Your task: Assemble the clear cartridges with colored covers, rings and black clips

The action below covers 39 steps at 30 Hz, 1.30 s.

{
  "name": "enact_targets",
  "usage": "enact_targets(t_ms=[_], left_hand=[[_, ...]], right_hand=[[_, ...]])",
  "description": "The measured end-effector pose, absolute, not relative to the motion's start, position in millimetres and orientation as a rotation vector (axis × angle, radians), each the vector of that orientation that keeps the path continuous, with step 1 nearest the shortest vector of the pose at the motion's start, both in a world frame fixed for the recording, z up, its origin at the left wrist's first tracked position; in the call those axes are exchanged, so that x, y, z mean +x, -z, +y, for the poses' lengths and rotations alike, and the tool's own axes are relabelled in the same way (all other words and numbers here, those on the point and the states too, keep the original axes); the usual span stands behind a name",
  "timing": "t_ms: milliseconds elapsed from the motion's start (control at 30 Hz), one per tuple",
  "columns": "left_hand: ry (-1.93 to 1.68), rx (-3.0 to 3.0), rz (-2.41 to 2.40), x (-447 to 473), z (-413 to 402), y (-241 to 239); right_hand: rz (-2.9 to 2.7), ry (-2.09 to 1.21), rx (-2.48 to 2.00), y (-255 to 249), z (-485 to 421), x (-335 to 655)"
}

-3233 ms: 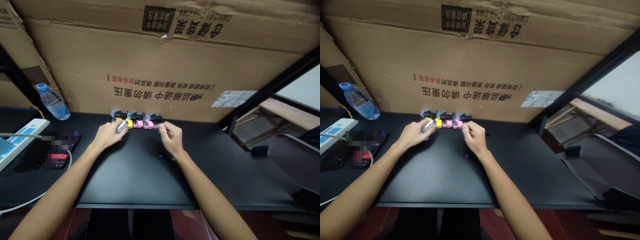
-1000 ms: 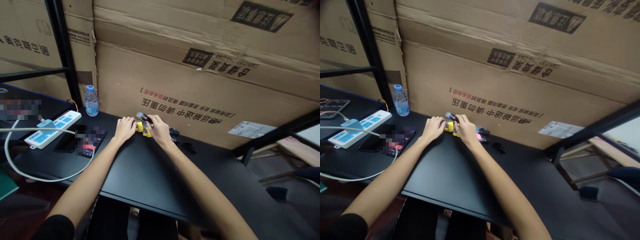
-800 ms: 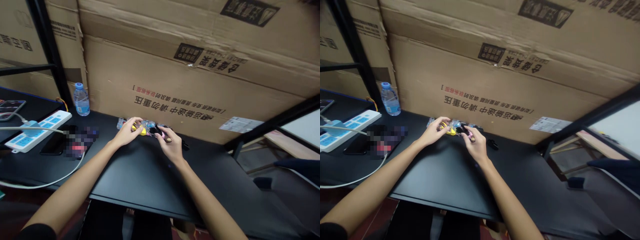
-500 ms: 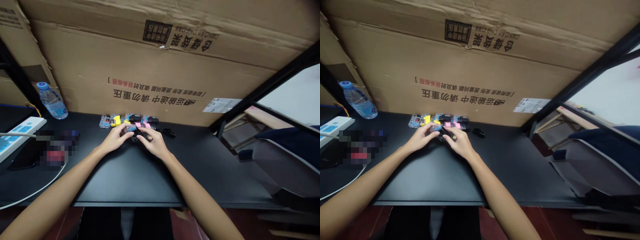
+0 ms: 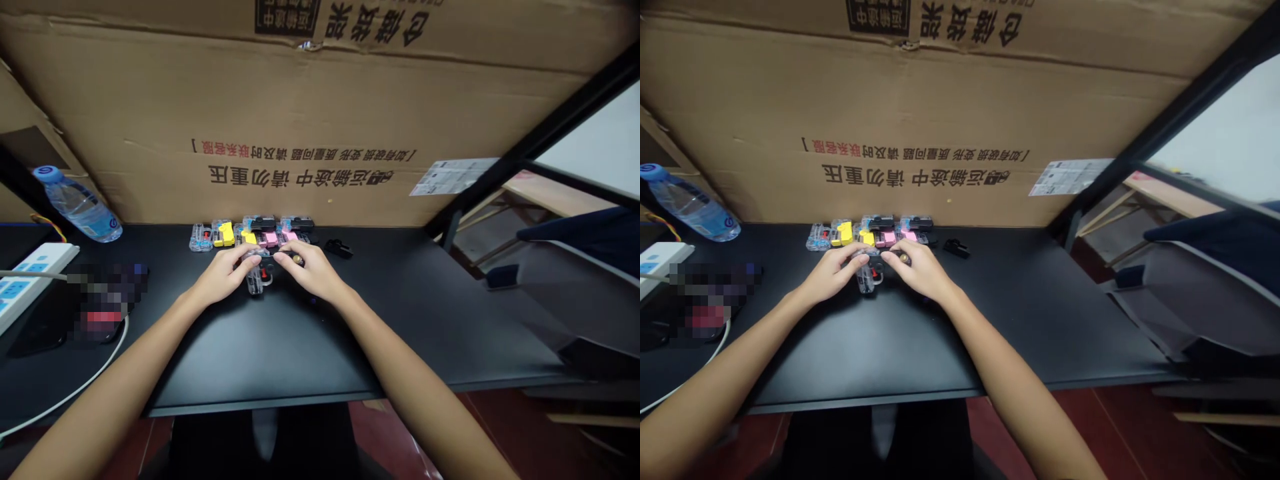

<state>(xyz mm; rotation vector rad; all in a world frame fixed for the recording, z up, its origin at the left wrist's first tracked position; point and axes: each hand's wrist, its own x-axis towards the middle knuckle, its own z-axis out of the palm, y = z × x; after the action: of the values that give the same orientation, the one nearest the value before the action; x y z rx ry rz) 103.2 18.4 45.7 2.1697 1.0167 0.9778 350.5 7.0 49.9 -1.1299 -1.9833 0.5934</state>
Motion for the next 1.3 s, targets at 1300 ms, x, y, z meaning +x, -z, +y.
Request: enact_targets(t_ms=[1300], left_hand=[[-1.13, 1.697, 0.977, 110, 21, -43]], right_hand=[[-2.201, -0.582, -1.073, -50, -2, 345]])
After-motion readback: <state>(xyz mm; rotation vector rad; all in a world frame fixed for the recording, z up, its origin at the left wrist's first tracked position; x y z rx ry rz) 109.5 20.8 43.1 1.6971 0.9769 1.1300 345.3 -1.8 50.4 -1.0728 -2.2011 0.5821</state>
